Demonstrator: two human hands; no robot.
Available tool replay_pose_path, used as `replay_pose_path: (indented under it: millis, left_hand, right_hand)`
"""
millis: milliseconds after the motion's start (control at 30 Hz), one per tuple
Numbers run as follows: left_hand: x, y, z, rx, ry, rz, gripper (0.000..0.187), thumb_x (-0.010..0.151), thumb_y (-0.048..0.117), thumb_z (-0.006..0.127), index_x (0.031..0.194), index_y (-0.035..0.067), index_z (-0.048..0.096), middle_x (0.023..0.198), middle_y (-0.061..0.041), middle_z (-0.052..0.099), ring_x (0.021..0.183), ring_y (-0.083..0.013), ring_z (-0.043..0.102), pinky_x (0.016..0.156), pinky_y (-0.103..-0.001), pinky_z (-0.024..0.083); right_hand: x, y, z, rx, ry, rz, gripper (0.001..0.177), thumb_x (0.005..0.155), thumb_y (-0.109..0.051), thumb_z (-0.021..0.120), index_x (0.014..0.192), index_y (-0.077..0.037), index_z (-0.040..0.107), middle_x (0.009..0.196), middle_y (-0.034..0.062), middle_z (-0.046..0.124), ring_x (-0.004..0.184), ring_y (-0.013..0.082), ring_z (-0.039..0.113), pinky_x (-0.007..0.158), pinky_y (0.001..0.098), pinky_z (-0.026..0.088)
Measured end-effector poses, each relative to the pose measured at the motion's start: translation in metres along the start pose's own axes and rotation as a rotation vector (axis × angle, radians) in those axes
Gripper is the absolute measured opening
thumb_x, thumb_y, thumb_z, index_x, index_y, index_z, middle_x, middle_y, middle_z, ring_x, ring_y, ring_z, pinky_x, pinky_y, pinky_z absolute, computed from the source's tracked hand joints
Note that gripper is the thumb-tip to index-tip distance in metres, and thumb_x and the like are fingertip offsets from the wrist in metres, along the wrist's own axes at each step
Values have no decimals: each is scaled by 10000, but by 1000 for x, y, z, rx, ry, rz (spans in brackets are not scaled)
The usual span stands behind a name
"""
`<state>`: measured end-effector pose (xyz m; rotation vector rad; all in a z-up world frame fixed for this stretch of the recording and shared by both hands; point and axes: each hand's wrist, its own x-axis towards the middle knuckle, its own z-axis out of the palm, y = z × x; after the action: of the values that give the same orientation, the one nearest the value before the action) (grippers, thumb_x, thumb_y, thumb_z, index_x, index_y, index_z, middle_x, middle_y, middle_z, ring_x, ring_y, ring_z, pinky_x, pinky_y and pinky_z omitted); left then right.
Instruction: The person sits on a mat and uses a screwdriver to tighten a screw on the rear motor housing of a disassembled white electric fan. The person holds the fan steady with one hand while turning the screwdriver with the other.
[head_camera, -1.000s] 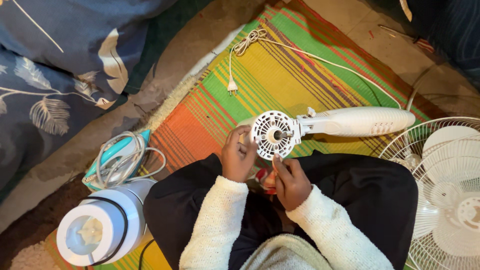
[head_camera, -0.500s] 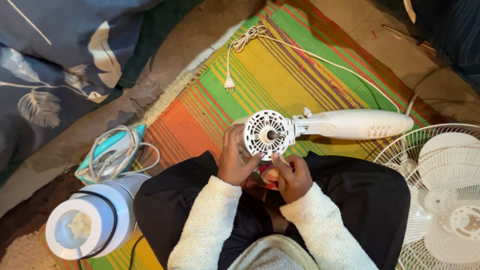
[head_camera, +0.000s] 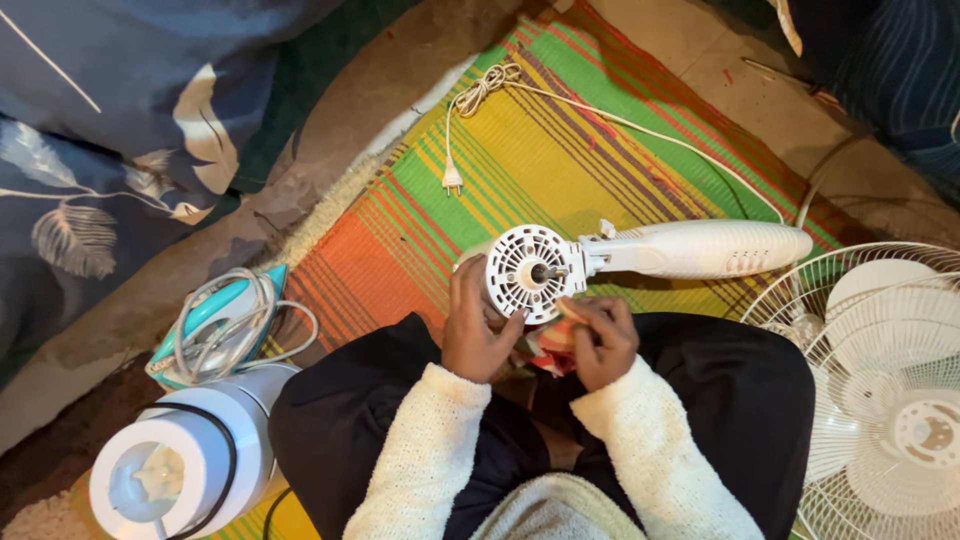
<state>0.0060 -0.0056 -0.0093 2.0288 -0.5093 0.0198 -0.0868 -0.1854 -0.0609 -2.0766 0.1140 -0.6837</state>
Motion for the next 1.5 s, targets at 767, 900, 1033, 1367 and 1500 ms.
replay_pose_path:
  millis: [767,900,1033,1367,1500]
  left_hand:
    - [-2,6,7,22,16,-53,894,728,183,869,1448,-65,400,1444,-268,460,1329,-439,515,1096,-442,473]
    - [-2,5,7,64,23,-21,903,734,194,881,1452,-64,398,1444,-263,464,1330,-442,510,1103,-451,464]
    - [-1,6,7,57,7,-48,907,743,184,866,1467,-72,384,1464,-272,446,1339,-448,499,1098,-454,453]
    - [-4,6,6,50,9,-20,897,734,184,883,1443,-63,392,1423,-263,463,1310,-441,511,1094,-459,451]
    - [-6,6,6,42,19,21,908,731,169,883,1450,-65,381,1427,-269,453,1324,-453,496,1097,-466,447]
  right_hand:
    - [-2,4,16,18,-83,309,128,967,-128,697,1019,-31,633,899,156,734,771,259,729,715,345,562]
    - [9,13,18,-14,-22,251,142,949,-125,731,998,-24,644,886,154,733,758,239,722,702,337,558]
    - [18,17,16,-20,-19,271,140,946,-122,732,986,-15,651,851,149,719,730,237,703,684,329,544]
    - [17,3,10,-50,-80,321,146,916,-144,743,943,-15,678,828,171,702,711,285,702,660,349,538]
    - [9,-7,10,-28,-92,314,144,931,-163,730,963,-30,686,844,168,711,726,293,717,675,346,546]
